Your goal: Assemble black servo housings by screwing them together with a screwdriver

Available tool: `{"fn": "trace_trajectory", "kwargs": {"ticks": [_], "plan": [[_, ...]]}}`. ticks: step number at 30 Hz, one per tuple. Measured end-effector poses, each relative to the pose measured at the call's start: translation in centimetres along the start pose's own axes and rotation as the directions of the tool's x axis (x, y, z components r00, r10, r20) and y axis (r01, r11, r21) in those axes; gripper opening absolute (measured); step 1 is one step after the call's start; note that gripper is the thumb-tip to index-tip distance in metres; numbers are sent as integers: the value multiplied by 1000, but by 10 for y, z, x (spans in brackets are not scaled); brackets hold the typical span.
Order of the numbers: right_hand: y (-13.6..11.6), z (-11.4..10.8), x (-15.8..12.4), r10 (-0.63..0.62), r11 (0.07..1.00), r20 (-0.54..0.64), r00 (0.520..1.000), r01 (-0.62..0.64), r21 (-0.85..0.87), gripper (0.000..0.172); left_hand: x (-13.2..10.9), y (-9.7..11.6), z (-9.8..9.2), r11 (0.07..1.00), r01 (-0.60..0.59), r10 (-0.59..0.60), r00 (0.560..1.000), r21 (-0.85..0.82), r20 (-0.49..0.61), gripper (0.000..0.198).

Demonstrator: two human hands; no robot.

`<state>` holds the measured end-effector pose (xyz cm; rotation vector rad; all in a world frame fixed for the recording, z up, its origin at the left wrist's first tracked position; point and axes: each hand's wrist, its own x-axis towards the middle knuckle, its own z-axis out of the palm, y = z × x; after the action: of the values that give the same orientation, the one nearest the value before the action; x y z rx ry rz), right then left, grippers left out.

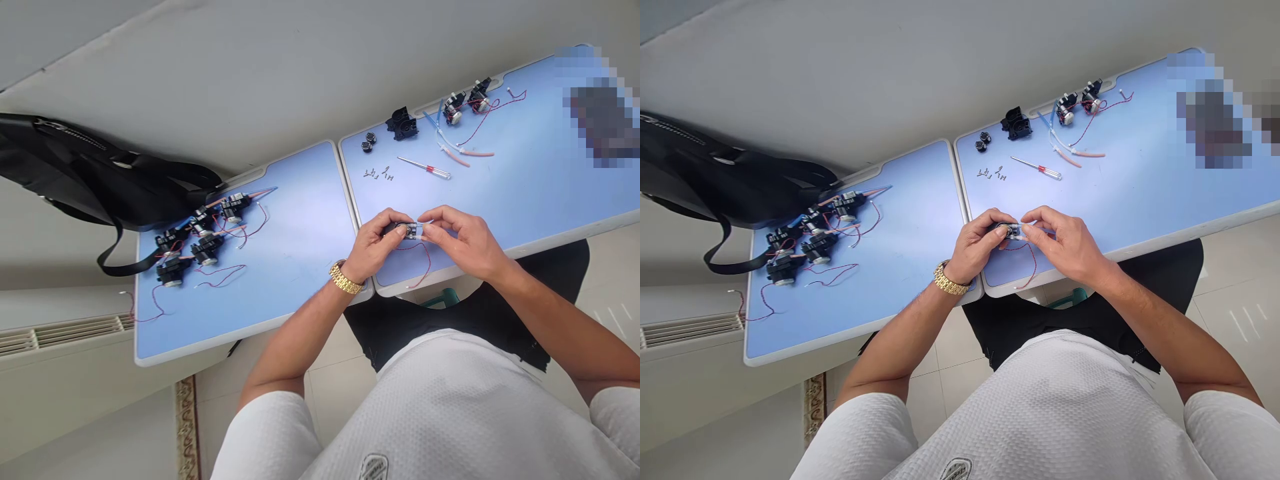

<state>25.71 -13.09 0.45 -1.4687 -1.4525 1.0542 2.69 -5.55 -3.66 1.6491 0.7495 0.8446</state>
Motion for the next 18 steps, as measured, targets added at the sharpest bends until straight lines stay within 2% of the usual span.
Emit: {"fn": "trace_trajectory", "kwargs": {"ticks": [2, 4, 6, 8, 11, 18], "plan": [[5, 1, -2, -101, 994, -66, 993, 98, -41, 28, 0, 1, 0, 1000, 12, -12, 1000, 0, -16, 43], [10, 3, -5, -267, 960, -108, 958, 255, -117, 33, -1, 1, 0, 999, 32, -32, 999, -14, -30, 43], [14, 5, -6, -448, 882, -113, 887, 417, -218, 32, -1, 0, 0, 998, 52, -53, 998, -35, -39, 42], [17, 6, -7, -577, 793, -111, 809, 524, -310, 22, -1, -1, 1, 996, 71, -74, 996, -54, -44, 42], [19, 9, -7, -655, 720, -118, 746, 569, -396, 12, -1, -1, 1, 993, 92, -96, 995, -80, -41, 42], [20, 11, -7, -740, 593, -72, 669, 598, -539, 14, 0, -2, 3, 980, 134, -139, 990, -149, -25, 47]]}}
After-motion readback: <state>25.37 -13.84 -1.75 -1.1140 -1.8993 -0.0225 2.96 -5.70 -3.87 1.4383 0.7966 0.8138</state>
